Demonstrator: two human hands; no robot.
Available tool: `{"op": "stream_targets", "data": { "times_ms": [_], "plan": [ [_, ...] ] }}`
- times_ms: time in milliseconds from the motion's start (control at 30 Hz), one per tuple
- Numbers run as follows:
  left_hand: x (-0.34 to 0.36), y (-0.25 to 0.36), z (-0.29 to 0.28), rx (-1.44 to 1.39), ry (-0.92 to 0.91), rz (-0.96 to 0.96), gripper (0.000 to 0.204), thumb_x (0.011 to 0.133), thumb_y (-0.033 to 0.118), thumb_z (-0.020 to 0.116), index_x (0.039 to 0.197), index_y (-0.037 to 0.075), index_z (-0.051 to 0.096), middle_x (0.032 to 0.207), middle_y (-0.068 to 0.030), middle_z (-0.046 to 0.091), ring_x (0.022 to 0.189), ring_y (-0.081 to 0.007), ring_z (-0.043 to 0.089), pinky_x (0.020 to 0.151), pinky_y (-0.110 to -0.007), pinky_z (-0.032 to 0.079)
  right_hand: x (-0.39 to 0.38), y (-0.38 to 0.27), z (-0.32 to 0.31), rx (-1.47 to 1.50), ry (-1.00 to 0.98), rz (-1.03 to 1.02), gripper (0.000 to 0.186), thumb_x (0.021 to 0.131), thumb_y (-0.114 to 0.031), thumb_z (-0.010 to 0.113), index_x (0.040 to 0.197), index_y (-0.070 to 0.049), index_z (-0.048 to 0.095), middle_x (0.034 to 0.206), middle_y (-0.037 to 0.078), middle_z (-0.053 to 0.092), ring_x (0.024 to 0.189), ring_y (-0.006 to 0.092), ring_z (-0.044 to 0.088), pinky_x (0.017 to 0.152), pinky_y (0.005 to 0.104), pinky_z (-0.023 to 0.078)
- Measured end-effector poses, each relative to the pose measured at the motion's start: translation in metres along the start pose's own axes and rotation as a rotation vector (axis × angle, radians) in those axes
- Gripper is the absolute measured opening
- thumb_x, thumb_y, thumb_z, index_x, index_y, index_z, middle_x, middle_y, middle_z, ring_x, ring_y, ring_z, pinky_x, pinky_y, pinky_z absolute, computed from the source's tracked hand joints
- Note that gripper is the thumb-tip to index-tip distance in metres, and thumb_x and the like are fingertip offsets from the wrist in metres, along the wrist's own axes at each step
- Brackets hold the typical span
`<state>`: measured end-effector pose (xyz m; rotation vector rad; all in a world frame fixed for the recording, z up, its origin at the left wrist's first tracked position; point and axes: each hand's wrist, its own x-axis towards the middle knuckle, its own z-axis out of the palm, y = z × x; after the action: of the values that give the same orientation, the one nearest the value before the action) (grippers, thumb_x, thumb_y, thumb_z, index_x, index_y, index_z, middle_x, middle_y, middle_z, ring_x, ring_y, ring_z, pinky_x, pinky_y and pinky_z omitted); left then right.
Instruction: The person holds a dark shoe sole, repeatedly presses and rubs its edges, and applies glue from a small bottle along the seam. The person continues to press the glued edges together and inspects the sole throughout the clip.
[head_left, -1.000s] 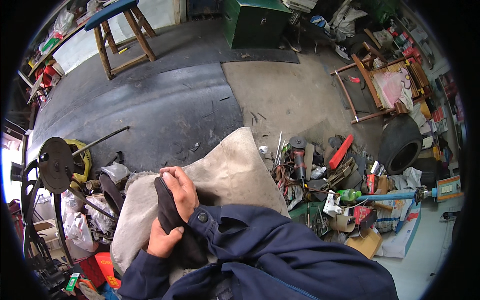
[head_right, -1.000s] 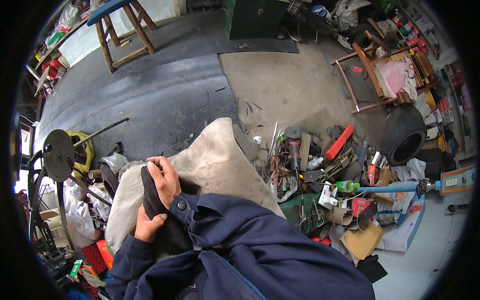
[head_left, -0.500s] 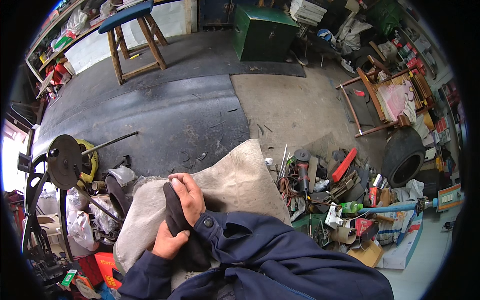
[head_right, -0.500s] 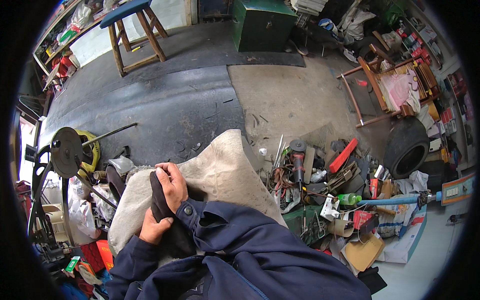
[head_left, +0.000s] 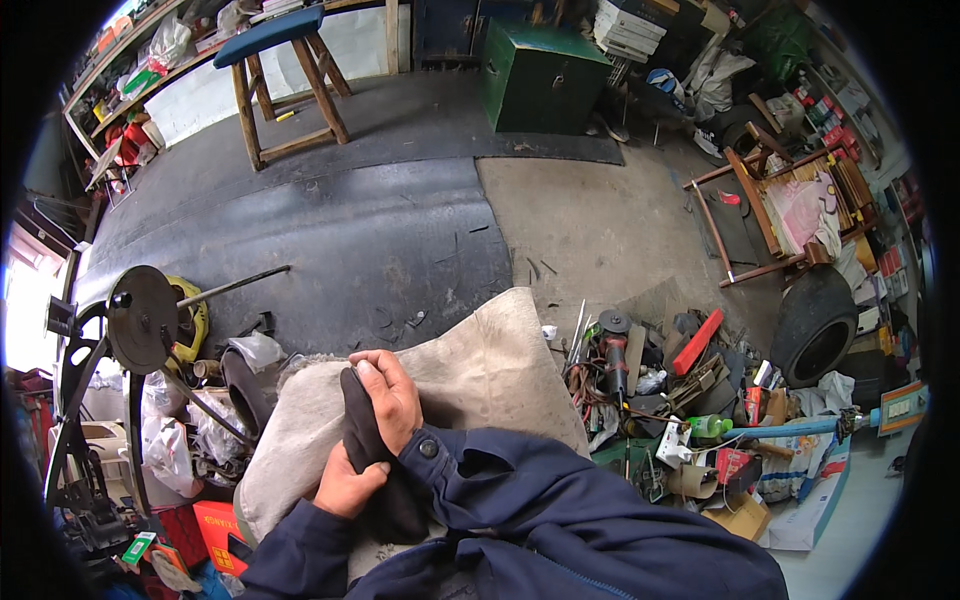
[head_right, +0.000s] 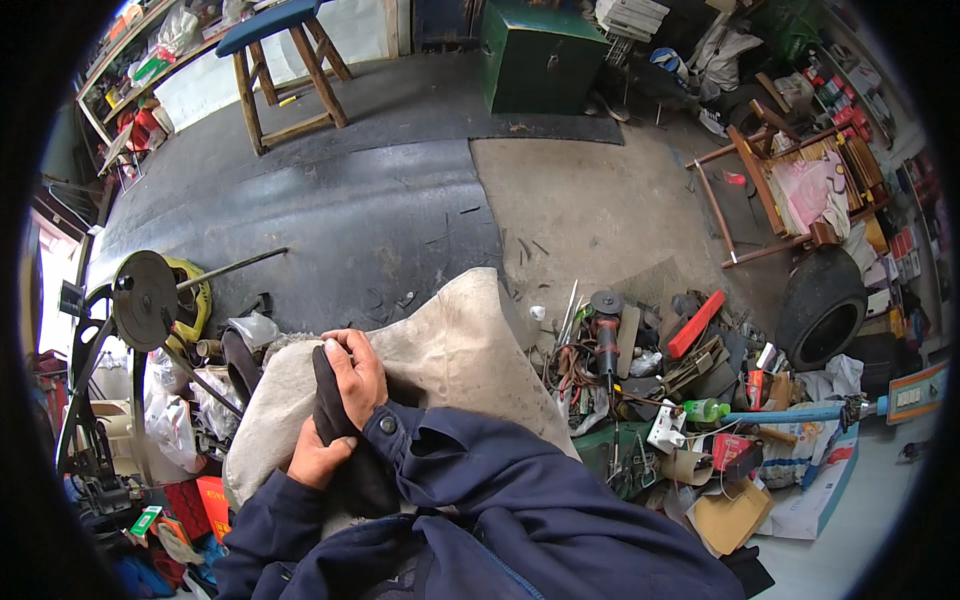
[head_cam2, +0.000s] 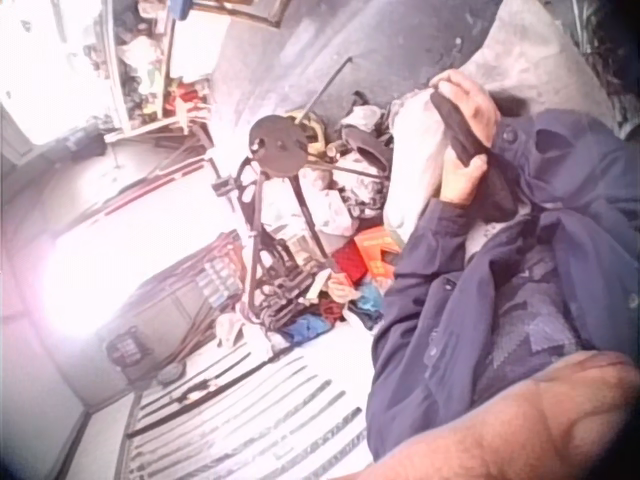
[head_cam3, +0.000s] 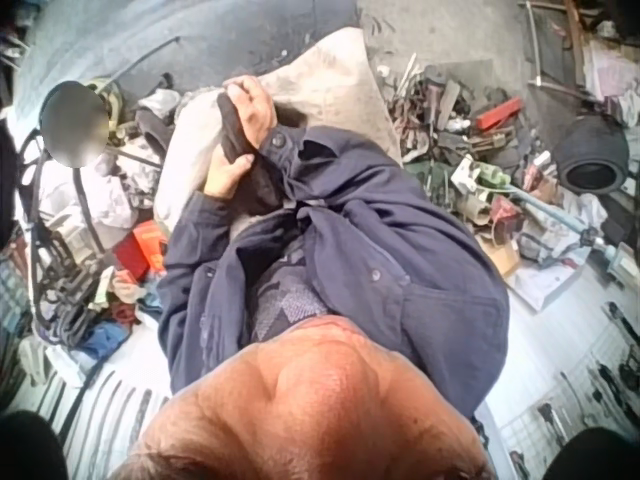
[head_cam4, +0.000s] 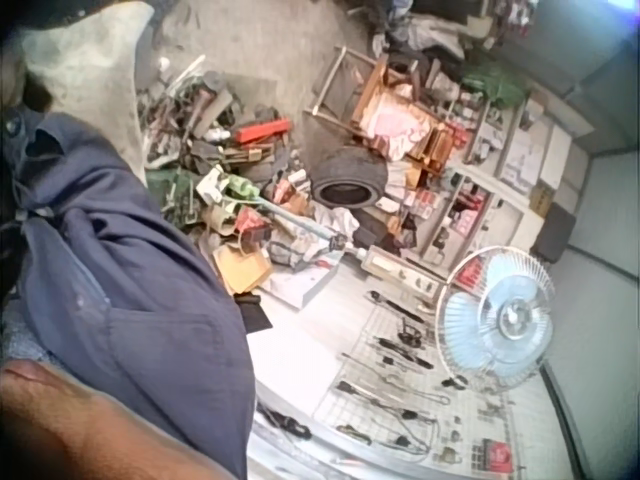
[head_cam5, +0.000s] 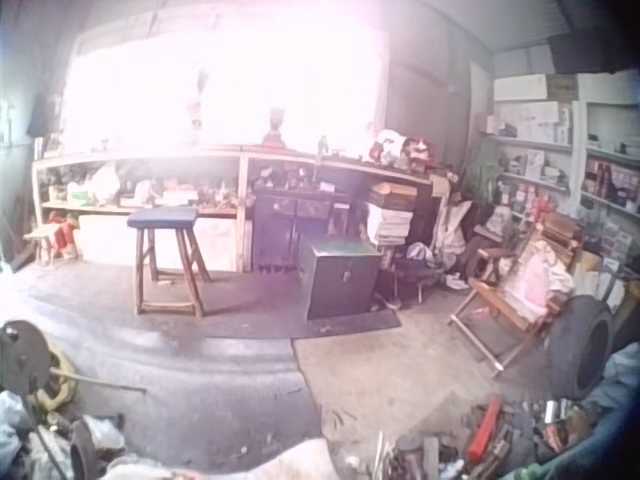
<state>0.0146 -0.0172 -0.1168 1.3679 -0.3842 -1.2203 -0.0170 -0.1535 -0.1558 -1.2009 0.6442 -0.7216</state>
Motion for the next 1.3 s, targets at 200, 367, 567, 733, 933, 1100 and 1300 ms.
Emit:
{"op": "stream_targets", "data": {
  "times_ms": [200,367,567,733,933,1100,1300],
  "plan": [
    [0.0012,-0.0013,-0.0021,-0.006,0.014,-0.001,0.039,0.081,0.002,0.065,0.119,-0.001,0.059,0.106,-0.0017,0.064,0.096,-0.0115,0.060,0.087,-0.028,0.048,0.0026,0.0029,0.0008,-0.068,0.015,-0.057,0.027,0.101,-0.023,0.051,0.108,0.000,0.063,0.103,0.013,0.065,0.097,0.0248,0.062,0.089,0.0328,0.048],
    [0.0015,0.0029,-0.0018,0.014,-0.004,-0.015,0.042,0.080,0.004,0.066,0.121,-0.001,0.059,0.108,-0.0020,0.064,0.098,-0.0124,0.060,0.090,-0.028,0.048,0.0021,-0.0014,0.0005,-0.042,0.014,-0.006,0.028,0.102,-0.024,0.049,0.109,-0.001,0.064,0.105,0.012,0.066,0.099,0.0241,0.061,0.091,0.0323,0.047],
    [-0.0026,0.0025,-0.0007,-0.012,-0.003,-0.022,0.041,0.080,0.004,0.066,0.120,-0.001,0.059,0.109,-0.0011,0.064,0.099,-0.0122,0.059,0.091,-0.028,0.047,-0.0016,-0.0027,-0.0018,0.114,-0.012,0.125,0.031,0.102,-0.028,0.050,0.110,-0.001,0.064,0.105,0.009,0.066,0.098,0.0171,0.060,0.090,0.0293,0.046],
    [0.0026,-0.0015,-0.0058,0.091,-0.026,-0.058,0.043,0.082,0.003,0.064,0.125,-0.002,0.057,0.114,-0.0030,0.065,0.103,-0.0128,0.060,0.094,-0.029,0.047,0.0014,-0.0027,-0.0001,-0.126,0.040,-0.074,0.028,0.101,-0.023,0.049,0.109,0.000,0.063,0.106,0.012,0.065,0.098,0.0220,0.062,0.091,0.0322,0.047],
    [-0.0001,-0.0002,-0.0027,0.021,-0.036,0.006,0.040,0.083,0.002,0.065,0.123,-0.002,0.058,0.112,-0.0027,0.065,0.103,-0.0121,0.060,0.093,-0.029,0.048,0.0011,-0.0046,-0.0022,-0.019,-0.025,0.021,0.033,0.105,-0.027,0.046,0.115,-0.001,0.063,0.110,0.005,0.065,0.102,0.0142,0.058,0.095,0.0274,0.044],
    [-0.0023,0.0017,-0.0012,0.007,-0.030,0.012,0.039,0.083,0.002,0.065,0.122,-0.001,0.058,0.113,-0.0026,0.065,0.102,-0.0117,0.060,0.092,-0.029,0.048,-0.0013,-0.0042,-0.0048,0.071,-0.049,0.071,0.035,0.104,-0.029,0.046,0.116,-0.001,0.064,0.107,0.005,0.065,0.098,0.0125,0.057,0.091,0.0272,0.045],
    [0.0014,0.0005,-0.0031,0.018,-0.016,-0.003,0.040,0.083,0.001,0.066,0.122,0.000,0.058,0.111,-0.0015,0.065,0.102,-0.0110,0.060,0.092,-0.029,0.048,0.0016,-0.0011,-0.0005,-0.125,0.002,-0.050,0.037,0.105,-0.031,0.045,0.116,-0.001,0.064,0.107,0.007,0.066,0.099,0.0150,0.058,0.092,0.0289,0.045]
  ]
}}
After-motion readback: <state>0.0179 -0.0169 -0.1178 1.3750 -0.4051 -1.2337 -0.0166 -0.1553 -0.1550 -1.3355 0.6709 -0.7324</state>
